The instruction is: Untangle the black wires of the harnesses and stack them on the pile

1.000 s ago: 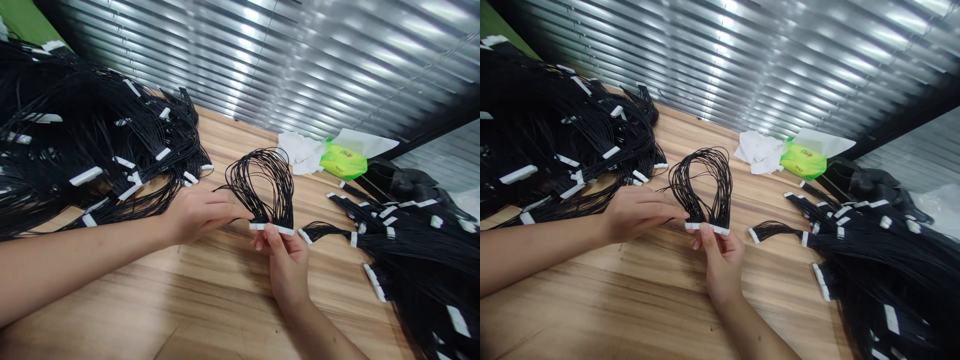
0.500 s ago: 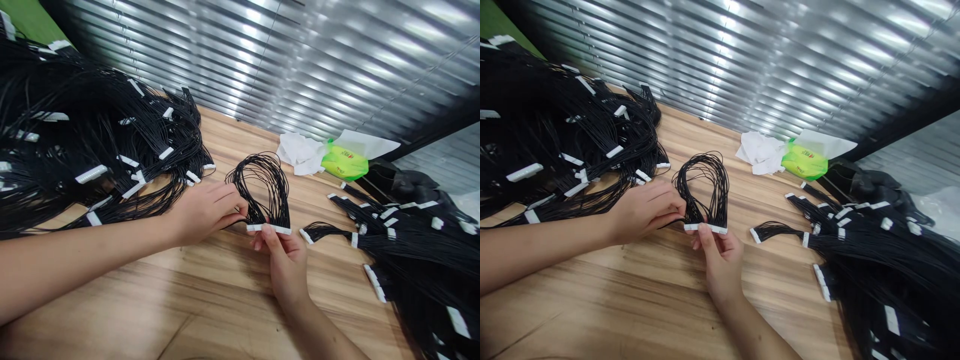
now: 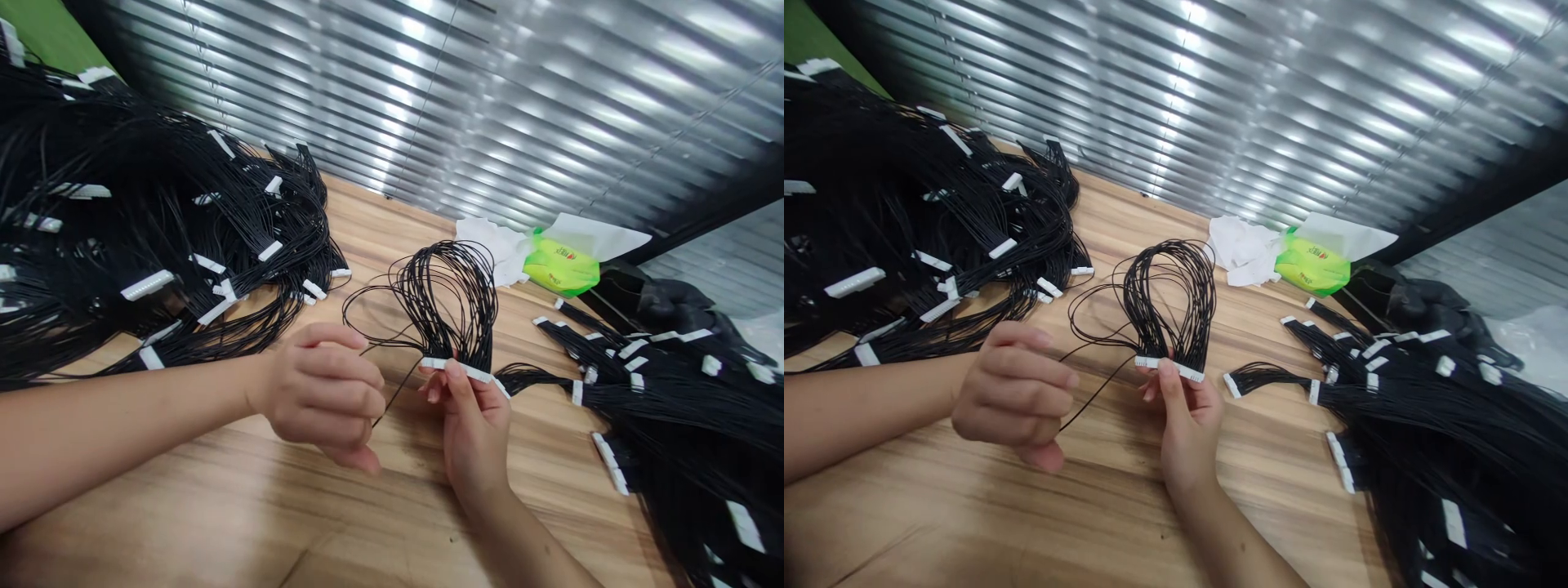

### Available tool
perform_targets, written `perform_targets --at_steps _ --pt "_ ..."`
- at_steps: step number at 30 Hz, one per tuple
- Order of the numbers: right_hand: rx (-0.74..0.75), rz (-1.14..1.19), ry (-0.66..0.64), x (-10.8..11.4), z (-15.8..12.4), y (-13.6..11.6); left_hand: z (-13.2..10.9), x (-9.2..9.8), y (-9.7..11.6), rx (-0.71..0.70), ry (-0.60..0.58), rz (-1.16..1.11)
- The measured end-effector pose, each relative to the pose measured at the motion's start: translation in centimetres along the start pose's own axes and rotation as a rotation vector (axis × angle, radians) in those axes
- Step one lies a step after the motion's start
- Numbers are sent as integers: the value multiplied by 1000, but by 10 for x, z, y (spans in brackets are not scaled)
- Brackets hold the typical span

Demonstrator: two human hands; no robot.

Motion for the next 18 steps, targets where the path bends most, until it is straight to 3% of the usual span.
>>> perform_targets --at_steps 3,6,13,18 --pt "12 -15 -10 0 -1 -1 -1 -11 4 -30 -119 -136" --pt "23 -31 -9 0 0 -3 2 -12 0 -10 -127 -121" --pt "17 -41 -27 -4 0 -3 -9 -10 -48 509 -32 -155" --pt "50 -86 -59 -5 -2 -4 -16 -13 -61 655 -36 -142"
Point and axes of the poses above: each hand's wrist, its own z-axis towards the middle knuckle, its own x-axis out of the back of the hand, y = z × x, the point moved 9 cm from there along z, towards the middle knuckle, and after that the axes turned 1 degree about y, right-handed, at the moved point
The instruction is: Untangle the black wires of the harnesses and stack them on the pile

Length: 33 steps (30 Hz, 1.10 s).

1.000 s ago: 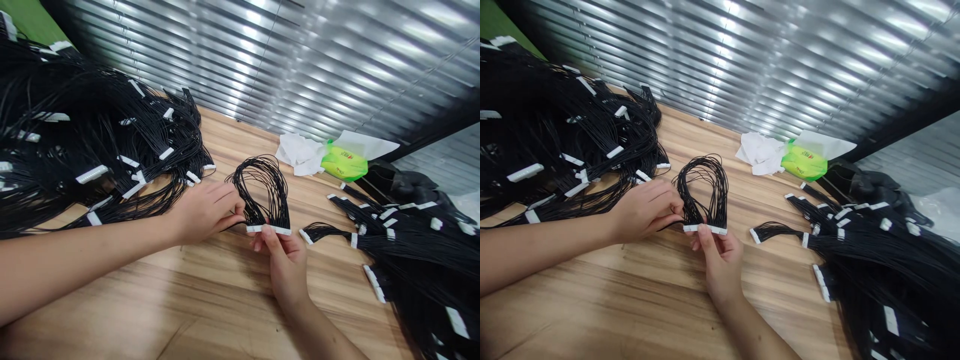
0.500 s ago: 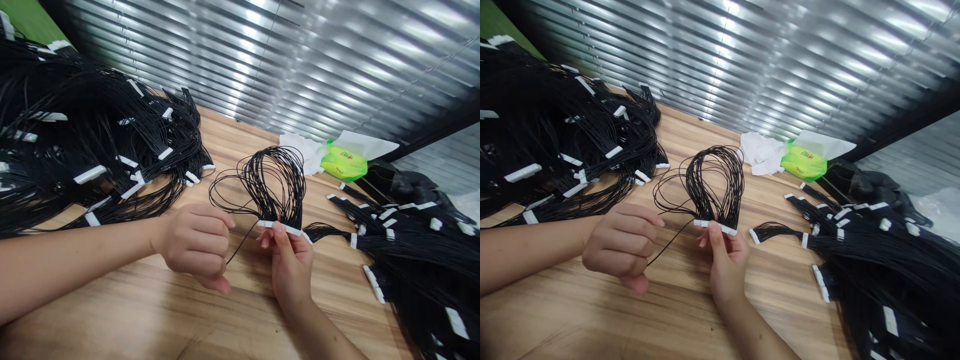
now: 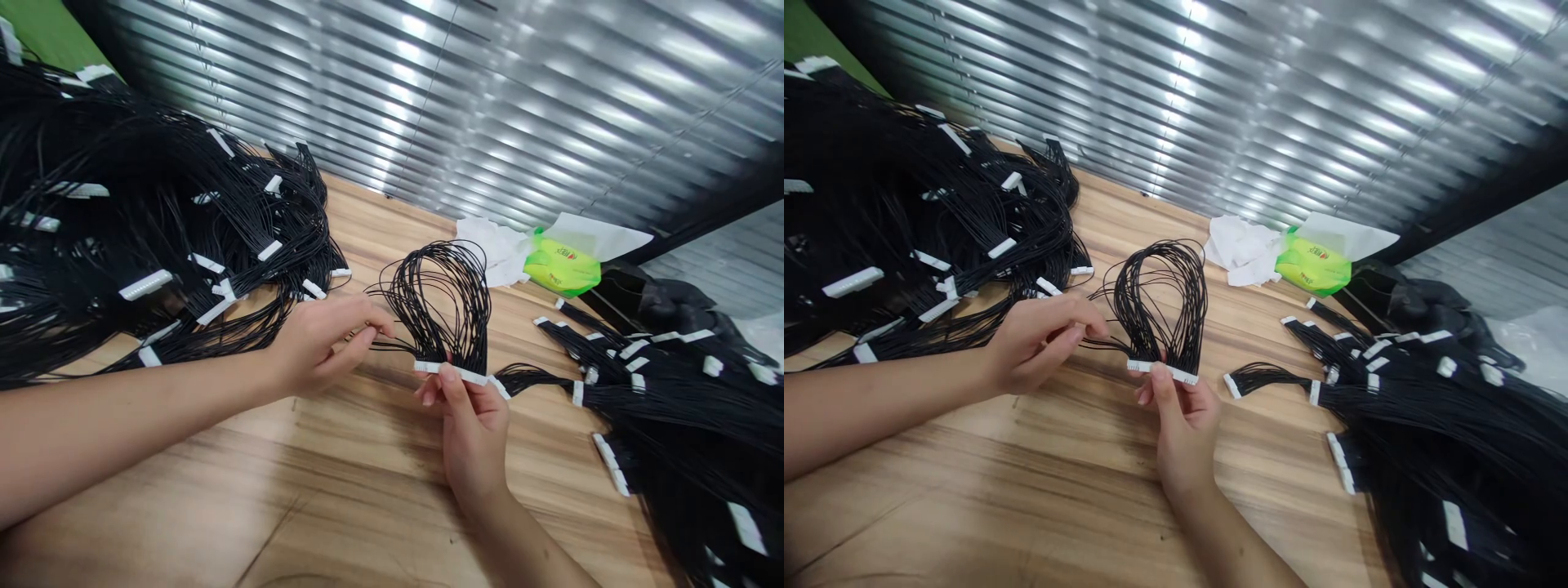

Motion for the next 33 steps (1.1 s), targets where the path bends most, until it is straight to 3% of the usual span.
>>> perform_targets --at_steps 7,10,15,22,28,33 --pt "35 -32 -40 -2 -3 0 -1 -1 -13 117 24 49" --pt "31 -26 -42 -2 -3 0 1 4 -6 36 81 83" --pt "27 -19 -46 -4 -3 -1 5 4 7 -103 62 162" --pt "28 -44 -37 -2 -3 -1 0 -1 10 -144 26 226" --pt "-24 -29 -70 -6 -2 4 -5 -1 24 -366 46 331" --pt "-100 31 -112 -10 -1 11 0 2 28 -383 83 416"
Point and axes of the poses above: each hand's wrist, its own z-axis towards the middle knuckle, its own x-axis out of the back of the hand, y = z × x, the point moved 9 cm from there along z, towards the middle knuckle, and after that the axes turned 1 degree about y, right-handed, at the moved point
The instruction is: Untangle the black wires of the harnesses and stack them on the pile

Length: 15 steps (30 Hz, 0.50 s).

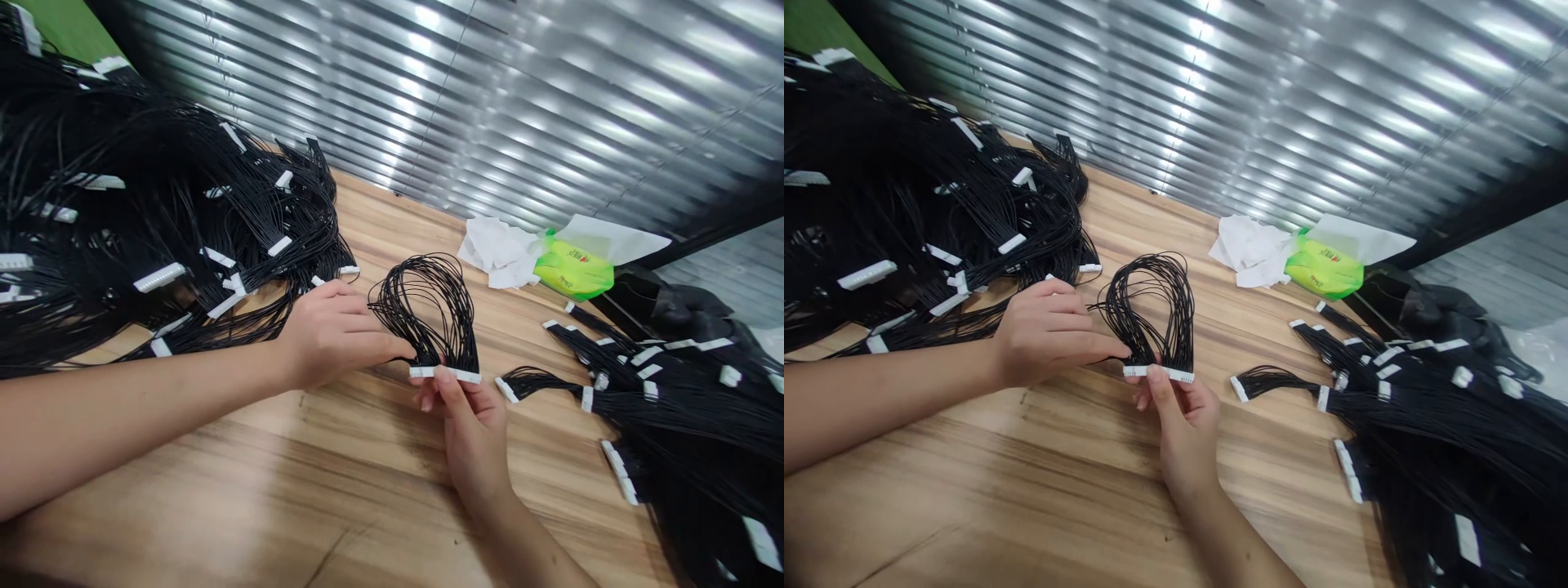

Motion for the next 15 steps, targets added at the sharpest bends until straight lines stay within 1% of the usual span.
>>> perform_targets --at_steps 4,10,13,15 --pt "-22 -1 8 1 1 2 2 -7 -2 50 -57 38" --pt "-17 41 19 2 1 2 0 -17 -7 128 -155 -19" --pt "-36 89 8 1 2 2 -2 -15 -10 156 -141 -59" --pt "-54 123 13 1 4 3 -3 -11 -11 162 -98 -123"
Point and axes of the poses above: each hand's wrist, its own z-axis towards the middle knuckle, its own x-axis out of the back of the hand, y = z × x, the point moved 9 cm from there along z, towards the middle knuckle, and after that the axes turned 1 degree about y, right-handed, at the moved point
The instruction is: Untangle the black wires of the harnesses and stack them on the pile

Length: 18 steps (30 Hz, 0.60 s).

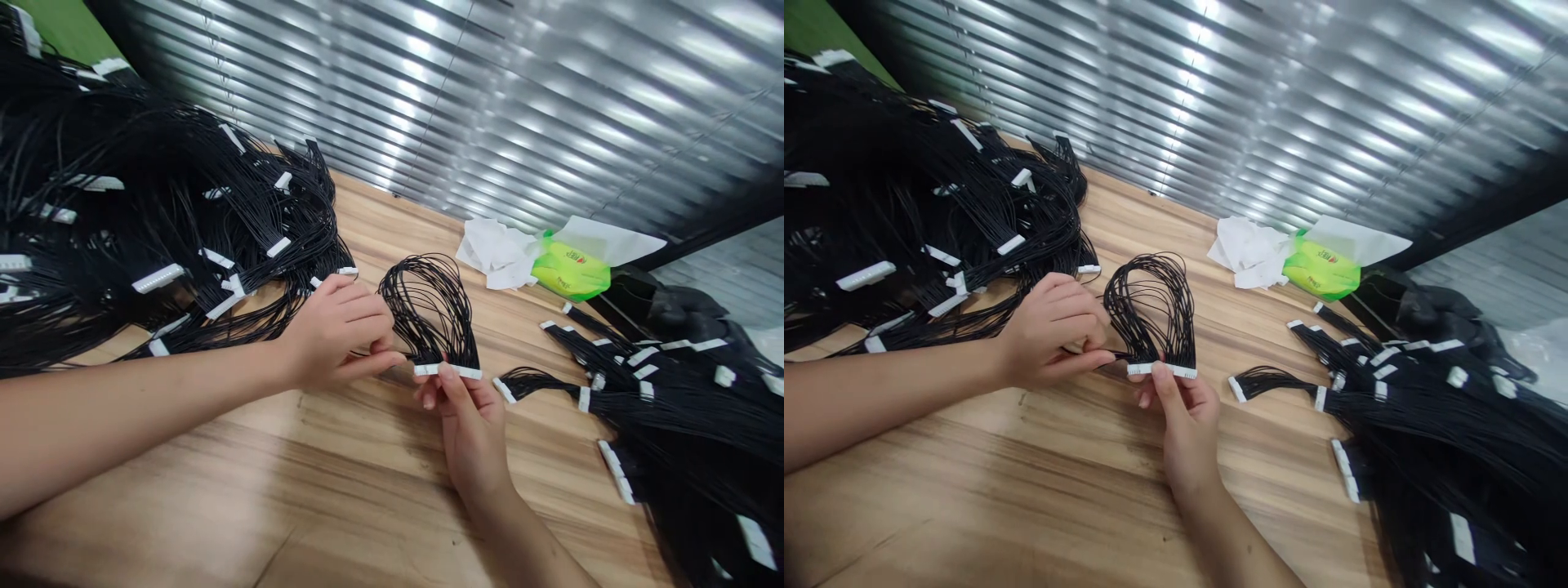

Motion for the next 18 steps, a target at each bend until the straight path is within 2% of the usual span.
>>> perform_targets --at_steps 3,6,9,11,14,18 --pt "-6 45 59 5 2 0 -1 10 8 -89 73 -102" --pt "2 66 119 10 2 -1 -4 18 26 -275 119 -139" --pt "21 53 130 10 2 -2 -10 19 46 -466 87 -173" --pt "38 27 130 10 1 -4 -13 16 53 -539 33 -204" --pt "66 -8 130 11 -1 -6 -13 11 51 -512 -11 -206" --pt "92 -21 112 10 -2 -9 -9 11 35 -359 7 -214"
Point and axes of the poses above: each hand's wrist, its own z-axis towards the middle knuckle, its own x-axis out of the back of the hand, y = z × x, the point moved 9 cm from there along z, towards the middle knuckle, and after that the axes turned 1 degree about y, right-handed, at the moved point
